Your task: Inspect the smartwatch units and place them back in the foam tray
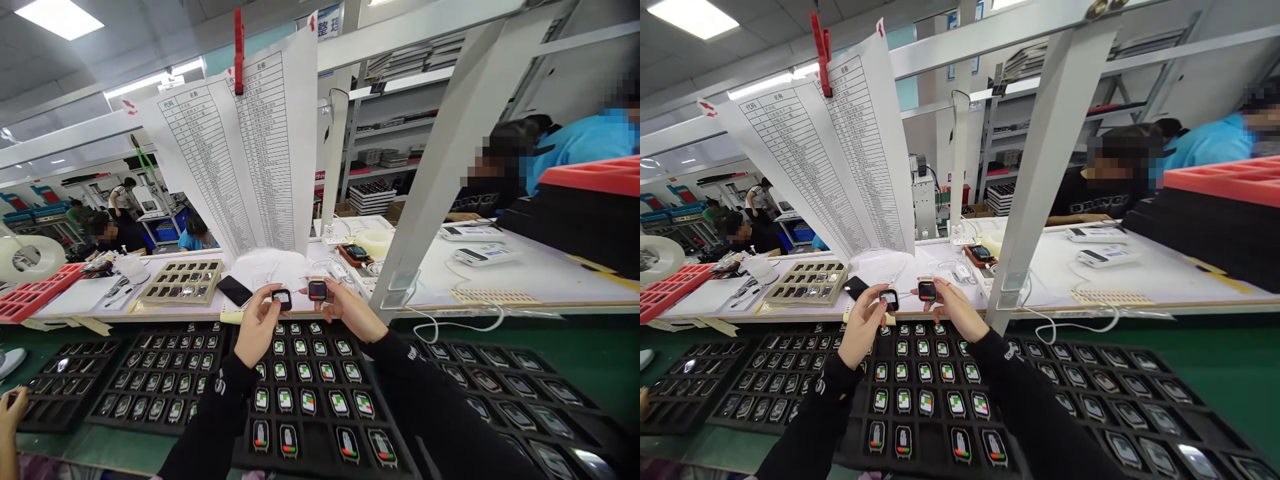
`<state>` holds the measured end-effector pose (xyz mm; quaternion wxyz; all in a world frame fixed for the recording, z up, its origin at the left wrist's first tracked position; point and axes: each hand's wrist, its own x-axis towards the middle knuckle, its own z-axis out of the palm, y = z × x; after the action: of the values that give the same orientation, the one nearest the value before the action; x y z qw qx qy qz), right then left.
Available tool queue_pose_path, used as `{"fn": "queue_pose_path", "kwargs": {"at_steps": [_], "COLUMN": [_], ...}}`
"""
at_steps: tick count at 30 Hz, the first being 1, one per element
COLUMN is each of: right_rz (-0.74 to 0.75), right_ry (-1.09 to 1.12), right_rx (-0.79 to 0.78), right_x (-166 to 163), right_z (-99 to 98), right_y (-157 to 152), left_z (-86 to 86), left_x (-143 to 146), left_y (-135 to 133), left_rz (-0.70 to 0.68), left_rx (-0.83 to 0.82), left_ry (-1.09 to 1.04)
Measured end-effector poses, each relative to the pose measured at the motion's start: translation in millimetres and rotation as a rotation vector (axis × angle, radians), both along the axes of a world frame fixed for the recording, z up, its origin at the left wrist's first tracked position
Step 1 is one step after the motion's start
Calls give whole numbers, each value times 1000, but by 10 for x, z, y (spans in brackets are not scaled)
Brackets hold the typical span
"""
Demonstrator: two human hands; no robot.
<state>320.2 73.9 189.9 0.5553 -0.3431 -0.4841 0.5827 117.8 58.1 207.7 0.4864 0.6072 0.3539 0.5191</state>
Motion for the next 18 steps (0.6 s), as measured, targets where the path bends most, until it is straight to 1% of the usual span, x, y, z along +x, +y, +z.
{"fn": "queue_pose_path", "kwargs": {"at_steps": [6,12,18], "right_rz": [-19,-31,-29], "right_ry": [-6,-23,-35], "right_rx": [-17,1,17], "right_x": [4,-7,-9], "right_z": [21,100,111], "right_y": [120,228,239], "left_z": [-10,1,-25], "left_x": [-2,52,93], "left_y": [179,391,456], "left_rz": [-2,51,77], "left_rx": [10,145,186], "left_ry": [9,73,91]}}
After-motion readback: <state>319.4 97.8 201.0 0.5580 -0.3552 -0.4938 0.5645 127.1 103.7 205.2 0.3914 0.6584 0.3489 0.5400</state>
